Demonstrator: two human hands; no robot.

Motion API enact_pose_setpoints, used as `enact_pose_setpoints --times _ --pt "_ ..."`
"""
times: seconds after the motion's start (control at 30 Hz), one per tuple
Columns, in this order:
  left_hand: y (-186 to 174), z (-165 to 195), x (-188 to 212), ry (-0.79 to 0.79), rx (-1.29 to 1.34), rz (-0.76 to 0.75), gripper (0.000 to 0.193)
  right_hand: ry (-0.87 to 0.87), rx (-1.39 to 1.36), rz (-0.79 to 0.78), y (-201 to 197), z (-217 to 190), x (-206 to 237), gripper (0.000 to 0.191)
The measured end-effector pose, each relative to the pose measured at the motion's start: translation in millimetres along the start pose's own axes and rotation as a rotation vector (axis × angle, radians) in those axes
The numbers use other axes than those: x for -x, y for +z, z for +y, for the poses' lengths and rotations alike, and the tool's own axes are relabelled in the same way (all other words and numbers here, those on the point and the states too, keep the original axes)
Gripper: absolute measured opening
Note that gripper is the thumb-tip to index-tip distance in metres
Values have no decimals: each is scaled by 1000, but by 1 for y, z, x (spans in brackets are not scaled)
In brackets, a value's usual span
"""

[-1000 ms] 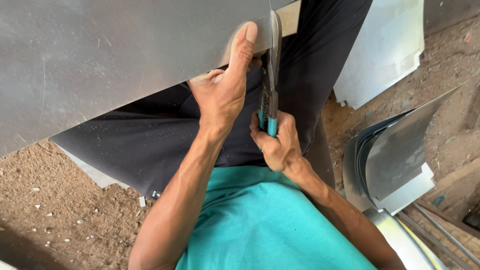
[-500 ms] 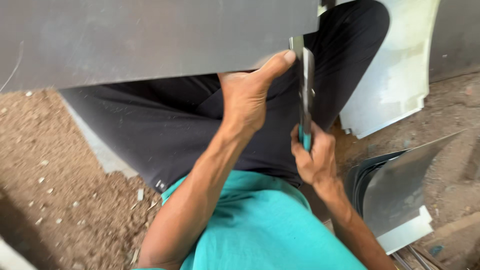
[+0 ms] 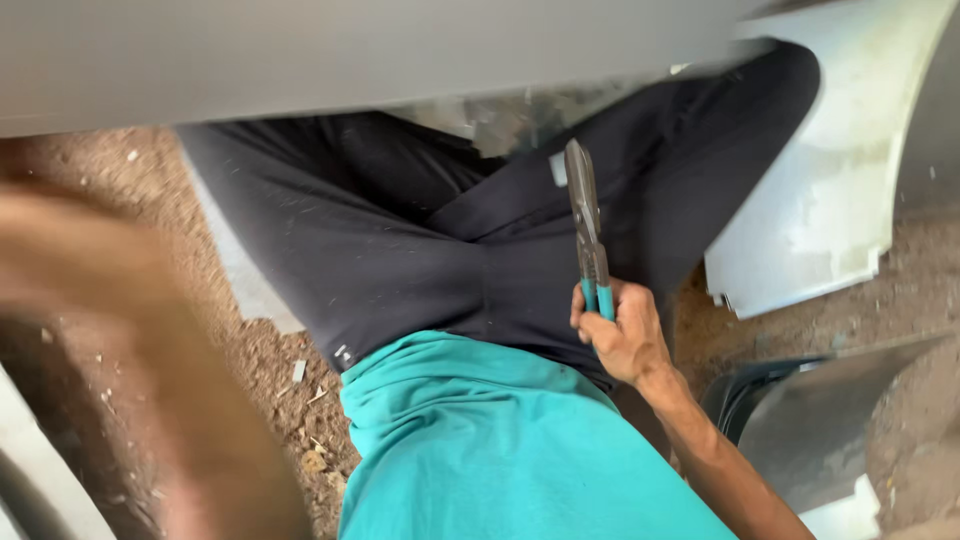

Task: The person sits cross-legged on the ground and uses tin snips to cut small rectangular pieces from a large metal sheet. The person repeatedly cuts along the edge of the sheet, creating small offcuts that fall onto their lap.

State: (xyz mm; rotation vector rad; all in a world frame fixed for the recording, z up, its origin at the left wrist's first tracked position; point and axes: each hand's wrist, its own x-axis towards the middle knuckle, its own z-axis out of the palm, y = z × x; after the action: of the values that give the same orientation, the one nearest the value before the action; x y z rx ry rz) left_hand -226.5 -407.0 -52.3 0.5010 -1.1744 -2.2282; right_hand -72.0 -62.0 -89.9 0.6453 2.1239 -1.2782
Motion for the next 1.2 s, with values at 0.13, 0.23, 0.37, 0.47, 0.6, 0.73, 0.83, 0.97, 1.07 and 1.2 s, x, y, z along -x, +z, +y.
enact_pose_setpoints --times 0.13,0.23,0.37,0.47,0.6,0.73,0.83,0.97,1.07,1.2 --pt "42 -37 59 -264 -152 -249 26 -6 66 -153 20 -25 -4 19" --pt "18 -69 85 -398 -134 -271 26 4 121 -313 26 -50 3 35" --pt "-46 -84 93 -396 -155 -261 23 -40 -34 -525 34 -80 -4 66" --pt "-53 -71 80 -431 -185 -330 21 -39 -89 -587 45 -98 -12 71" --pt "-27 -55 61 -480 -188 -352 16 -26 10 -554 55 -117 -26 74" --pt "-22 -53 59 -493 -198 -342 16 -31 118 -522 55 -131 -30 75" --pt "-34 -59 63 -494 -232 -345 16 50 135 -515 53 -137 -30 70" --pt "-36 -59 64 -496 -240 -352 16 48 259 -471 50 -134 -34 47" --pt "-16 -48 54 -523 -249 -330 14 -34 278 -445 48 -126 -41 28" --pt "16 -40 26 -382 -379 -354 20 -52 266 -410 47 -114 -43 18"
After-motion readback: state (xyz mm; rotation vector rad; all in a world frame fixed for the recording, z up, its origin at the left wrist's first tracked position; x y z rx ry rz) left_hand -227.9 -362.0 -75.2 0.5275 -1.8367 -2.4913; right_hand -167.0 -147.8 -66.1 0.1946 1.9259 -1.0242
